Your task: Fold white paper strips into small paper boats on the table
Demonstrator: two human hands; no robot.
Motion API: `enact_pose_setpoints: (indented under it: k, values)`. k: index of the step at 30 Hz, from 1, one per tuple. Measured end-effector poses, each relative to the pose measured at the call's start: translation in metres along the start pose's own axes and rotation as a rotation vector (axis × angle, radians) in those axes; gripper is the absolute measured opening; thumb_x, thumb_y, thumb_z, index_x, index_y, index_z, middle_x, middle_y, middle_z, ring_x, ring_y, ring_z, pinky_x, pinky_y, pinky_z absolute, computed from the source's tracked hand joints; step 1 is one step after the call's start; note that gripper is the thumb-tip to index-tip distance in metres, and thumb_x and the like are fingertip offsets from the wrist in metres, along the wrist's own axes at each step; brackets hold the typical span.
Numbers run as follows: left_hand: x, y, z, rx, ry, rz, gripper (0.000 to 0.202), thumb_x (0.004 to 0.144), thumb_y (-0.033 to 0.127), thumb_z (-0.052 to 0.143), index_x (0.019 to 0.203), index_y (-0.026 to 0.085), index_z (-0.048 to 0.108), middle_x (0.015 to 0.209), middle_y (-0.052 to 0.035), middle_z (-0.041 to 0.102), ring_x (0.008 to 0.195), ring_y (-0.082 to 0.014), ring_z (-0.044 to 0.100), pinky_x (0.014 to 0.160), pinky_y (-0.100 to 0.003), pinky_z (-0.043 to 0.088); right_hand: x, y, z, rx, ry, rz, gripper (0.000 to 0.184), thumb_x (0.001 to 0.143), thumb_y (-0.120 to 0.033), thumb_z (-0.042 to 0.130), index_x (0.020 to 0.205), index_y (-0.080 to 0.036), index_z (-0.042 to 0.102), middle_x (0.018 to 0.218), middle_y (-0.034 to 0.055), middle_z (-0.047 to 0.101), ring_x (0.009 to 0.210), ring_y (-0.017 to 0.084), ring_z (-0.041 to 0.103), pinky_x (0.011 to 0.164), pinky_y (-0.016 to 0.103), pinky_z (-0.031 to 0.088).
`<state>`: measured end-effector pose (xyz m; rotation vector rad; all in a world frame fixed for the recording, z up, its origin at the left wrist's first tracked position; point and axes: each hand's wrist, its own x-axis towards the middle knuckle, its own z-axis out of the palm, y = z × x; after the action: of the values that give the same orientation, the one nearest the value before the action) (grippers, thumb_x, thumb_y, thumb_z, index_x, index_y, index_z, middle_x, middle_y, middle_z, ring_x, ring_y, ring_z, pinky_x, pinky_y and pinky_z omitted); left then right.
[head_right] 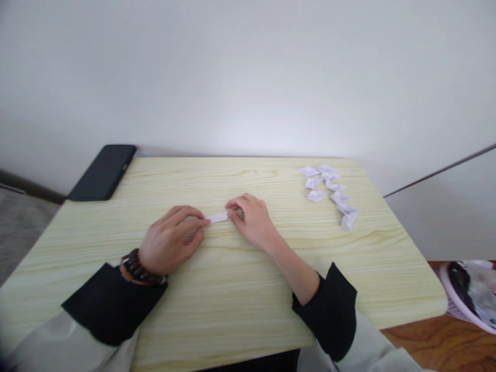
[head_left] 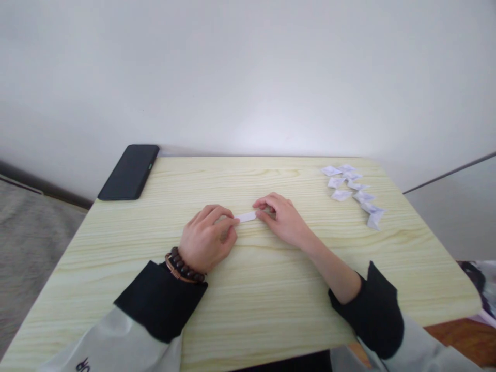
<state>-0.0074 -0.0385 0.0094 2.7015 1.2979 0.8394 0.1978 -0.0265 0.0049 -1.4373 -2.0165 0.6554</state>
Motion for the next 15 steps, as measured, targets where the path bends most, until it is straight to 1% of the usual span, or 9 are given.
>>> enact_pose_setpoints:
  k: [3,4,6,7,9,11,15]
  values:
    - [0.003,-0.004,0.002,-0.075,0.007,-0.048,0.015,0.082,0.025,0.055,0.081,0.020,0.069,0.085,-0.0046,0.068,0.086,-0.0199,0.060,0.078,-0.033,0.051,-0.003,-0.004,0.001,-0.080,0.005,0.001,0.014,0.086,-0.031,0.058,0.093,-0.022,0.065,0.092,0.0031,0.062,0.093,0.019,0.056,0.082,0.035,0.036]
    - [0.003,-0.005,0.004,-0.080,0.012,-0.079,0.015,0.083,0.026,0.055,0.084,0.020,0.069,0.087,-0.0048,0.067,0.087,-0.0200,0.059,0.080,-0.033,0.050,-0.003,-0.005,0.002,-0.098,0.009,0.000,0.015,0.085,-0.034,0.059,0.093,-0.023,0.065,0.093,0.0032,0.062,0.096,0.020,0.055,0.083,0.036,0.035]
    - [0.004,-0.008,0.007,-0.049,0.048,-0.106,0.023,0.083,0.029,0.057,0.101,0.019,0.066,0.094,-0.0068,0.066,0.091,-0.0214,0.058,0.082,-0.035,0.050,-0.004,-0.006,0.003,-0.110,0.021,-0.010,0.016,0.084,-0.035,0.061,0.093,-0.023,0.064,0.096,0.0036,0.061,0.100,0.021,0.054,0.084,0.037,0.033]
    - [0.004,-0.009,0.008,-0.031,0.049,-0.098,0.025,0.083,0.030,0.057,0.103,0.018,0.066,0.096,-0.0076,0.066,0.092,-0.0221,0.058,0.083,-0.036,0.050,-0.004,-0.005,0.004,-0.106,0.025,-0.017,0.016,0.084,-0.035,0.061,0.092,-0.022,0.064,0.097,0.0037,0.061,0.101,0.021,0.054,0.085,0.037,0.033]
    - [0.004,-0.011,0.009,-0.019,0.037,-0.066,0.023,0.084,0.030,0.057,0.101,0.019,0.068,0.098,-0.0074,0.066,0.093,-0.0223,0.057,0.084,-0.037,0.050,-0.004,-0.003,0.004,-0.087,0.029,-0.037,0.015,0.084,-0.035,0.061,0.089,-0.022,0.063,0.099,0.0038,0.061,0.101,0.021,0.054,0.086,0.036,0.033]
    - [0.005,-0.013,0.010,-0.049,0.025,-0.036,0.018,0.085,0.029,0.056,0.093,0.020,0.069,0.096,-0.0062,0.067,0.092,-0.0215,0.058,0.084,-0.036,0.050,-0.003,-0.002,0.005,-0.064,0.041,-0.061,0.015,0.083,-0.035,0.062,0.087,-0.021,0.061,0.100,0.0038,0.063,0.100,0.020,0.054,0.085,0.035,0.034]
    - [0.005,-0.014,0.010,-0.181,-0.008,-0.023,0.015,0.085,0.028,0.056,0.089,0.017,0.066,0.090,-0.0056,0.069,0.090,-0.0199,0.059,0.082,-0.033,0.050,-0.002,0.000,0.009,0.006,0.032,-0.098,0.013,0.084,-0.032,0.062,0.089,-0.020,0.060,0.086,0.0017,0.065,0.082,0.016,0.058,0.077,0.031,0.039]
